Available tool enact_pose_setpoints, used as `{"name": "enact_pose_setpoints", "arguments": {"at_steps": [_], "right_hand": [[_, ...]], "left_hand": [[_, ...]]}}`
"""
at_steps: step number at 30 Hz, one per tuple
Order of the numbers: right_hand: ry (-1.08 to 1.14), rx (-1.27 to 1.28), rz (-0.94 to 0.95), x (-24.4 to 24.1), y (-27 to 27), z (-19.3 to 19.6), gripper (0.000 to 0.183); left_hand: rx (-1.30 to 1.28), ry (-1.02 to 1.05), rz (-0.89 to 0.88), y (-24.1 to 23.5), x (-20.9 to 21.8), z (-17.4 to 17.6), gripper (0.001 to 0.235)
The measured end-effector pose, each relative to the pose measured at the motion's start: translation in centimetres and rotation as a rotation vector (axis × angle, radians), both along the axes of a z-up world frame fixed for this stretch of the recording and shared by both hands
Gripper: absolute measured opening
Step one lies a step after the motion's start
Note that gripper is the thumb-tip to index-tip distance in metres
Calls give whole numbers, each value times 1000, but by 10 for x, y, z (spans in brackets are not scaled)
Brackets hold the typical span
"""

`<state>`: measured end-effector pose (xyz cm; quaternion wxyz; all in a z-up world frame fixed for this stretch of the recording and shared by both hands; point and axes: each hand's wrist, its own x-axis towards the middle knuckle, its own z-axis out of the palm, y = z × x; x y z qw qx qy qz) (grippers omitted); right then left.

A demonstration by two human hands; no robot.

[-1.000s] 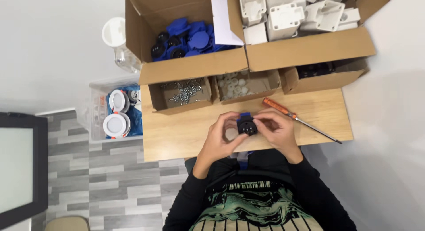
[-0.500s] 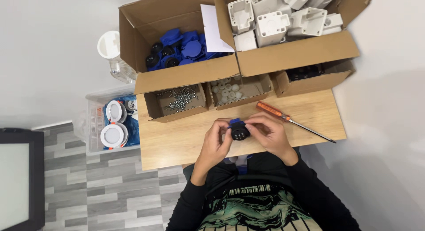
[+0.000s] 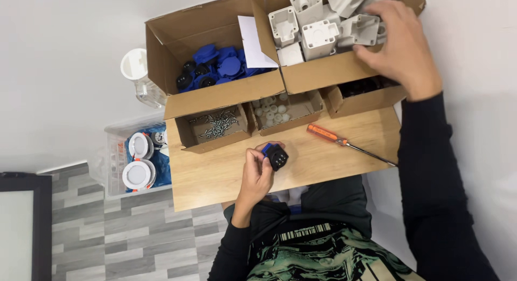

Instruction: The person assembles electrical components by placing a black internal part into a blue housing, inserting screws from a box, and using a screwdriver to secure them.

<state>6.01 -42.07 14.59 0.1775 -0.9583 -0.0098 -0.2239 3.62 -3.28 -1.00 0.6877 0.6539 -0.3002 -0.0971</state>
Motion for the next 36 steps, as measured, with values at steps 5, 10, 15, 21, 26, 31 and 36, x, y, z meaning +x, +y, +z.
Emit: {"name": "enact_pose_setpoints", "arguments": {"at_steps": [5,10,15,21,26,31,36], "right_hand": [[112,-40,-48,18,-8,-11,68],[-111,-218,-3,4,-31,-31,61],[-350,8,68,-61,11,-3,55],[45,240,50,-118,110,-32,41],[-9,145,129,-122,154,-97,56],[-78,133,43,-117,186,-113,55],[-79,-47,-76,-113,201,-125,54]], "left_hand": [[-37,113,45,4,-2,-13,16],[-170,95,22,2,0,-9,24],[-163,94,45,7,3,-10,31],[-298,304,-110,25,-2,-10,77],[-215,245,-42,37,-5,2,72],[-164,210,20,49,-8,-2,83],[-149,151,68,52,-13,7,80]]}}
